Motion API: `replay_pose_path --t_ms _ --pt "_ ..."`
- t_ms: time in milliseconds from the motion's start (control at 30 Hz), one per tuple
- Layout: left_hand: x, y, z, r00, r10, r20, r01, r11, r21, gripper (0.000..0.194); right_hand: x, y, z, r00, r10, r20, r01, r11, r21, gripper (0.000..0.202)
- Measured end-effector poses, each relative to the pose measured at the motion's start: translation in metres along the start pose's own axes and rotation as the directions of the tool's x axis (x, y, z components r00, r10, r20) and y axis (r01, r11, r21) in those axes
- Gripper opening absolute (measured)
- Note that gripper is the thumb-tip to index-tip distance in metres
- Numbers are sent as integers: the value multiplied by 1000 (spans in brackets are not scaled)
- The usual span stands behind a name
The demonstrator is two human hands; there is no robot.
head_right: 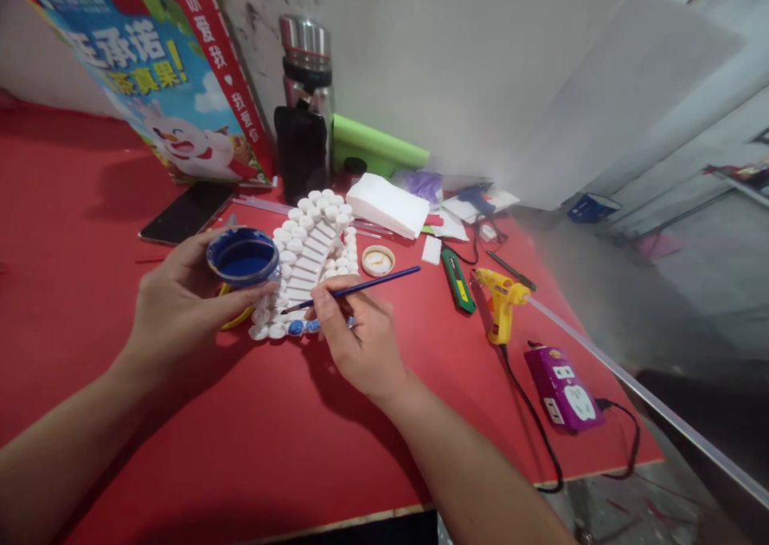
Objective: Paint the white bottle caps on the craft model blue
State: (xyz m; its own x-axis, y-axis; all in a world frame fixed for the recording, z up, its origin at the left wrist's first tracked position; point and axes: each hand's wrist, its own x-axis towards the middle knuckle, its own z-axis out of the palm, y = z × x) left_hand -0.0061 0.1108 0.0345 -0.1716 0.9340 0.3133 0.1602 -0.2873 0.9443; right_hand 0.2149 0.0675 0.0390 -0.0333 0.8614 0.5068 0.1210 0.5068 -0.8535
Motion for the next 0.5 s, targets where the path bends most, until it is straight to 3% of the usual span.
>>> replay_pose_path --t_ms 333,500 --pt "-4 0 3 989 -147 24 148 987 -61 67 1 1 -1 996 75 -41 -75 997 7 24" --pt "-5 -1 4 987 -156 23 158 983 -95 69 3 -1 -4 998 30 -63 -30 1000 -2 20"
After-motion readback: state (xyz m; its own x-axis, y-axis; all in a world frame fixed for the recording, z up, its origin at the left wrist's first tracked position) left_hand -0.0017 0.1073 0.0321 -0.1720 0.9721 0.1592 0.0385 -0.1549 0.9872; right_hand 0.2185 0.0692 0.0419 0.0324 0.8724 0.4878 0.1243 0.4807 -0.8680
